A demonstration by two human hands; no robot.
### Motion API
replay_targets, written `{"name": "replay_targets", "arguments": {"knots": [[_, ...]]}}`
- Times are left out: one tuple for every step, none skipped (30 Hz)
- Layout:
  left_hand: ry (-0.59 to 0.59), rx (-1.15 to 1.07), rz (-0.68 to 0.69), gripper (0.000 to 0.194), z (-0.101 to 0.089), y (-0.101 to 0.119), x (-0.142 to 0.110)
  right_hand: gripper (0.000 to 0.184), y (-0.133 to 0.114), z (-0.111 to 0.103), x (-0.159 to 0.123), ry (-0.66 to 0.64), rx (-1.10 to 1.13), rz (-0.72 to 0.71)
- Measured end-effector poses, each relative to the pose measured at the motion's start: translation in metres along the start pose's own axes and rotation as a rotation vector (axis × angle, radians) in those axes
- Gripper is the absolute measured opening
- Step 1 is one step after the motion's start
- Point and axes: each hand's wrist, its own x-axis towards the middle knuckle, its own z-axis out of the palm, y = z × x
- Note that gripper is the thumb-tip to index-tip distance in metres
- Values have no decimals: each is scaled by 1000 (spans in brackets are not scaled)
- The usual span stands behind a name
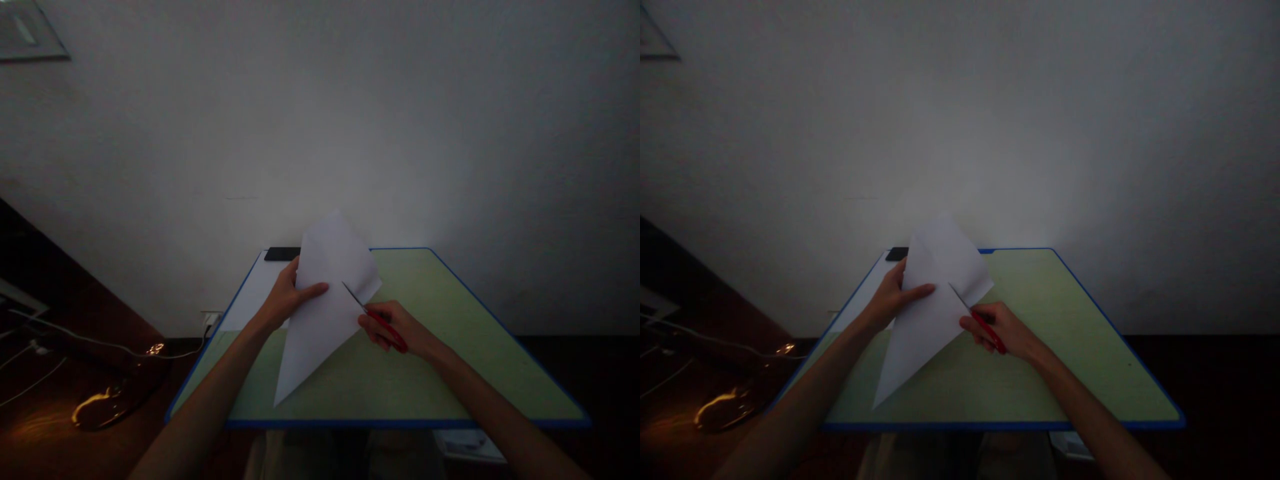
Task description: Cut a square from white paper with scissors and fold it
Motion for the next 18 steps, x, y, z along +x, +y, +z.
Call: {"name": "replay_targets", "arguments": {"knots": [[2,15,4,71,0,0,0,49,1,0,0,-2,3,-2],[4,28,8,71,0,1,0,49,1,0,0,-5,8,-2],[7,37,12,71,0,2,0,48,2,-1,1,-7,13,-1],[9,41,14,71,1,3,0,48,2,-1,1,-8,19,1],[9,41,15,70,1,3,-1,48,3,-1,1,-6,23,1],[8,38,13,70,1,4,-1,48,3,-1,2,-4,25,0],[6,33,11,69,1,4,-1,48,3,0,2,-3,28,-2],[5,25,8,69,1,4,-1,48,3,0,2,-3,30,-4],[4,15,5,69,2,4,-1,48,3,0,2,-4,34,-4],[5,5,4,69,2,4,-1,48,3,0,1,-7,39,-3],[9,-3,5,69,1,4,-1,48,3,0,1,-11,43,-4],[14,-7,7,69,1,3,-1,48,2,0,1,-13,46,-7],[19,-7,10,68,1,3,-1,47,2,1,1,-17,46,-12],[22,-5,11,68,1,3,-1,48,1,1,0,-20,45,-19],[23,-1,10,68,1,3,-1,48,1,1,0,-22,43,-26],[23,2,7,69,1,3,-1,48,1,1,0,-23,41,-31],[22,4,2,69,1,4,-1,48,0,1,0,-22,38,-34],[20,3,-2,70,2,4,-1,48,0,1,0,-19,36,-36]]}}
